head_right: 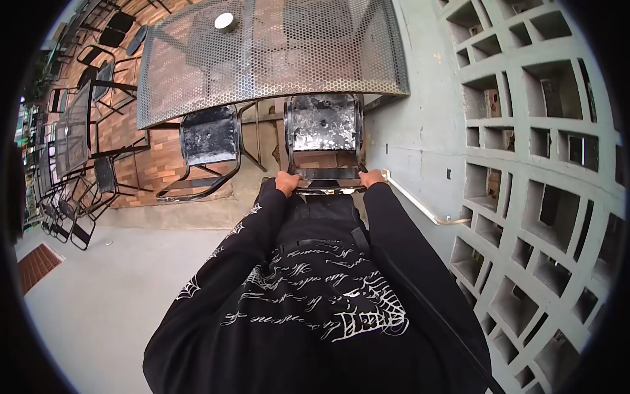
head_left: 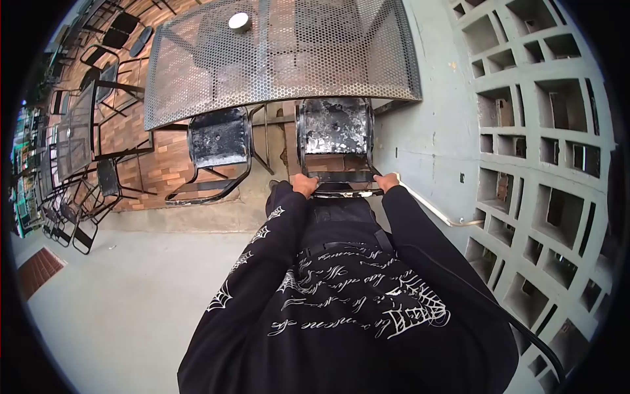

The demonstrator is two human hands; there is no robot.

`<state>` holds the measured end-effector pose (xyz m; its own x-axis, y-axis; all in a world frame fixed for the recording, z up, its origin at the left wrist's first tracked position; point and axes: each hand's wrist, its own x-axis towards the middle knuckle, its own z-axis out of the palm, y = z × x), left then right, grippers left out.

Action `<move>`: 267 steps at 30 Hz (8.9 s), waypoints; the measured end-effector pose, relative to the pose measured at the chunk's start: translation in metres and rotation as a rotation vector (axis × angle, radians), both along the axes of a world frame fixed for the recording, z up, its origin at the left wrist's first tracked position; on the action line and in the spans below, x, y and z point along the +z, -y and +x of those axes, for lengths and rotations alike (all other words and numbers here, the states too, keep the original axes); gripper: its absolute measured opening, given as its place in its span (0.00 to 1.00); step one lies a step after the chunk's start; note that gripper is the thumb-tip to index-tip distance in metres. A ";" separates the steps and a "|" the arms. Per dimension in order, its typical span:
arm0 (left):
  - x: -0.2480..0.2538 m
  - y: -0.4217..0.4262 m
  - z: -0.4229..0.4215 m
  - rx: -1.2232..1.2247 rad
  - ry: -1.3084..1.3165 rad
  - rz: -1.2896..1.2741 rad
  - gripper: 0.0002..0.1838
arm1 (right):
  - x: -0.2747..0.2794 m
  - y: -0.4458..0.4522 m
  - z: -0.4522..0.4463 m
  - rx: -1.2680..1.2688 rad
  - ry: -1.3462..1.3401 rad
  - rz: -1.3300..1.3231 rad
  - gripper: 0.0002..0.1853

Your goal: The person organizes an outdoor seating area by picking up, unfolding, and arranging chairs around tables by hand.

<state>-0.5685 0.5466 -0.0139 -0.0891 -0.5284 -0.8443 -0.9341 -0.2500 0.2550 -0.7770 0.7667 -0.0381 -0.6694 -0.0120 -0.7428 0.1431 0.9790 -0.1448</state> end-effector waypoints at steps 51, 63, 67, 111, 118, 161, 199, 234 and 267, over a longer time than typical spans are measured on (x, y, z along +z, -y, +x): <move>-0.062 -0.029 0.007 -0.141 -0.092 -0.044 0.25 | -0.007 -0.013 -0.020 -0.106 0.077 -0.023 0.23; -0.056 -0.022 0.006 0.027 -0.099 -0.062 0.25 | -0.060 -0.022 -0.026 0.059 0.035 0.003 0.21; -0.021 -0.018 -0.001 -0.012 -0.034 -0.084 0.28 | -0.055 -0.022 -0.023 0.062 0.016 0.004 0.20; -0.003 0.292 0.414 0.977 -0.800 -0.206 0.09 | -0.017 0.367 0.415 -0.595 0.850 -0.630 0.24; -0.012 0.296 0.411 0.892 -0.629 -0.261 0.09 | 0.002 0.378 0.414 -0.648 0.679 -0.546 0.13; -0.027 0.451 0.991 1.375 -0.501 -0.247 0.14 | 0.012 0.845 0.682 1.163 0.466 -0.399 0.16; 0.086 0.952 1.525 1.114 -0.315 -0.494 0.40 | 0.139 1.436 1.439 1.424 0.692 -0.732 0.25; 0.030 1.158 1.884 2.028 -0.651 -0.315 0.67 | 0.053 1.626 1.696 0.870 0.761 -0.408 0.24; -0.089 1.200 1.976 2.743 -1.340 -0.345 0.11 | -0.150 1.789 1.903 0.987 -0.097 -0.640 0.25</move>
